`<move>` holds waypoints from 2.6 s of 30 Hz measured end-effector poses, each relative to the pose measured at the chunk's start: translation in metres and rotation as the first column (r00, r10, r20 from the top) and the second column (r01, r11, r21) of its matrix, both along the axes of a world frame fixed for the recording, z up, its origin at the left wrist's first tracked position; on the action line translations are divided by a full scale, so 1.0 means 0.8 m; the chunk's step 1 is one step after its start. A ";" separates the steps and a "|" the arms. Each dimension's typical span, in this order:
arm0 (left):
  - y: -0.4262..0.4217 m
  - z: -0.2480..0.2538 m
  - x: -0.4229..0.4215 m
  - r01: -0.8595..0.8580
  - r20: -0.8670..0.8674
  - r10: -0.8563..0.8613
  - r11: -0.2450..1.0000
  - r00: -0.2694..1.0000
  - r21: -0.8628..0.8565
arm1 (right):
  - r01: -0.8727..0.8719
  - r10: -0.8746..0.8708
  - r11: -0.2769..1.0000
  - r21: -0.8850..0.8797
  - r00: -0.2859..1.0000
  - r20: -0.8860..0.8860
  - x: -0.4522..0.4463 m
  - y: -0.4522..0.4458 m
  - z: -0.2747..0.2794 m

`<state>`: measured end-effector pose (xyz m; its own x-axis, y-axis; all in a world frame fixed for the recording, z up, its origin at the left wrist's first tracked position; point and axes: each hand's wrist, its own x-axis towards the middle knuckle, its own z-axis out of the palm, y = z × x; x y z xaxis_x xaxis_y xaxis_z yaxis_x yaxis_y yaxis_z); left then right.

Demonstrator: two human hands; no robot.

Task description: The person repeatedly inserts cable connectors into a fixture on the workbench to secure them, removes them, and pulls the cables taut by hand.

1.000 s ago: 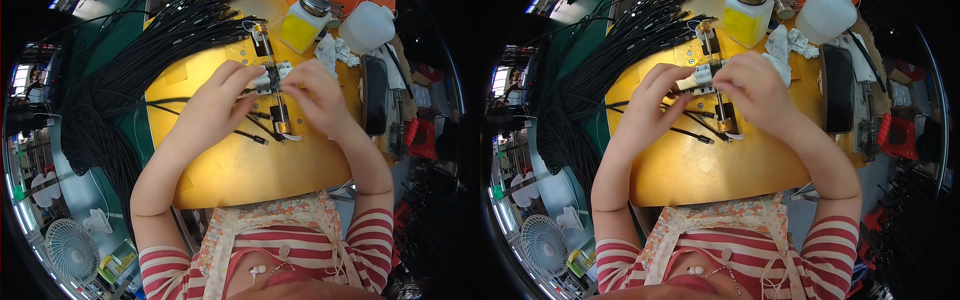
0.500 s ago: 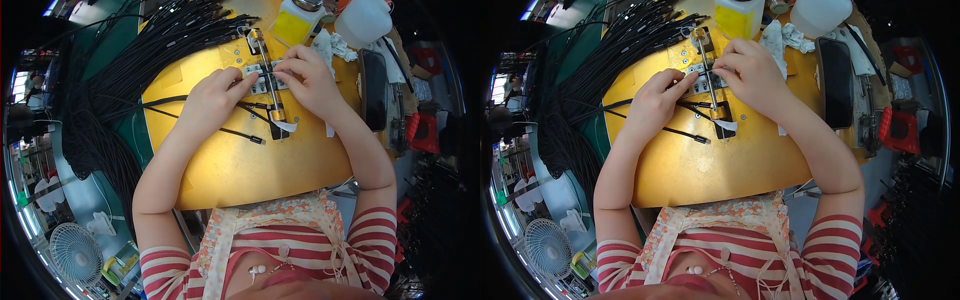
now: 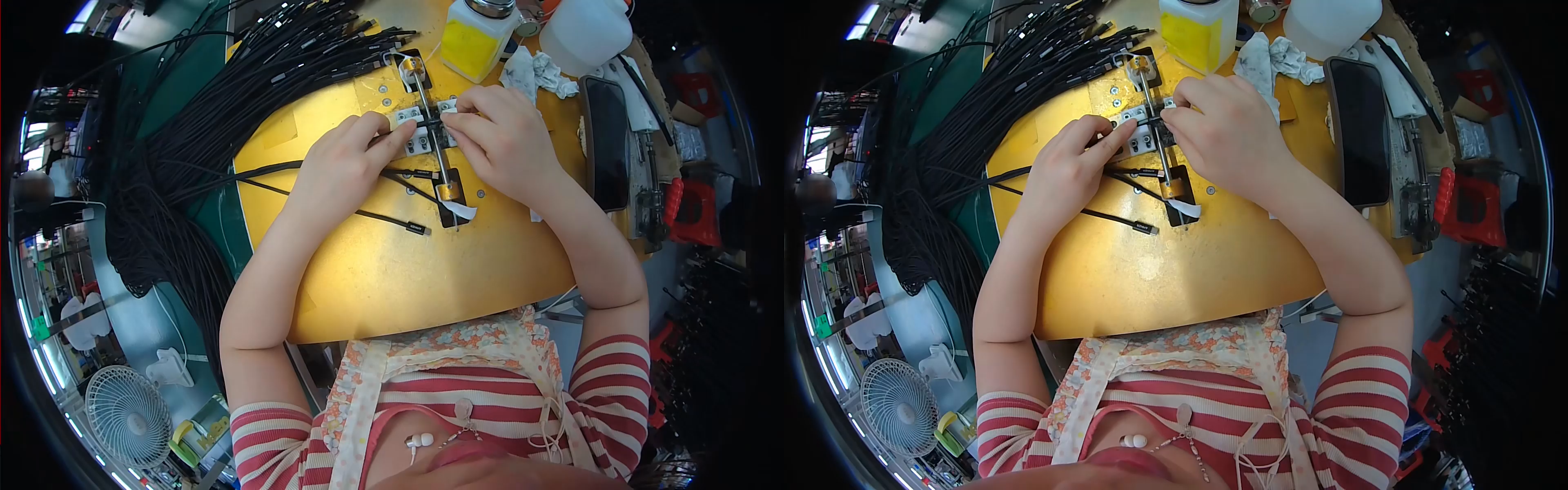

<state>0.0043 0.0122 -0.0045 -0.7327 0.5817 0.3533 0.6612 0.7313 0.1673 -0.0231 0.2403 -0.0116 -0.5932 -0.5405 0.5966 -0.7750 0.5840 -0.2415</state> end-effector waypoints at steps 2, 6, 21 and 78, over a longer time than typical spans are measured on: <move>-0.002 -0.002 -0.001 0.002 0.009 -0.002 1.000 1.000 0.004 | 0.008 -0.008 1.000 0.027 1.000 -0.013 0.002 0.001 0.000; -0.004 -0.002 -0.003 0.013 0.014 -0.013 1.000 1.000 0.008 | -0.009 0.009 0.999 0.041 1.000 -0.010 0.004 0.003 0.000; -0.019 0.016 0.010 -0.006 0.153 -0.043 0.951 0.987 0.310 | -0.112 0.105 0.982 -0.150 0.993 -0.054 0.010 -0.003 0.026; 0.003 0.119 0.191 0.187 -0.372 -0.072 0.940 0.926 0.284 | -0.191 0.150 0.912 -0.363 0.979 -0.137 0.258 0.104 0.163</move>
<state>0.1569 0.0145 0.0905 -0.4531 0.4820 0.7499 0.8039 0.5844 0.1101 0.1835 0.3233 0.1189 -0.4360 -0.3547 0.8271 -0.8871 0.3240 -0.3287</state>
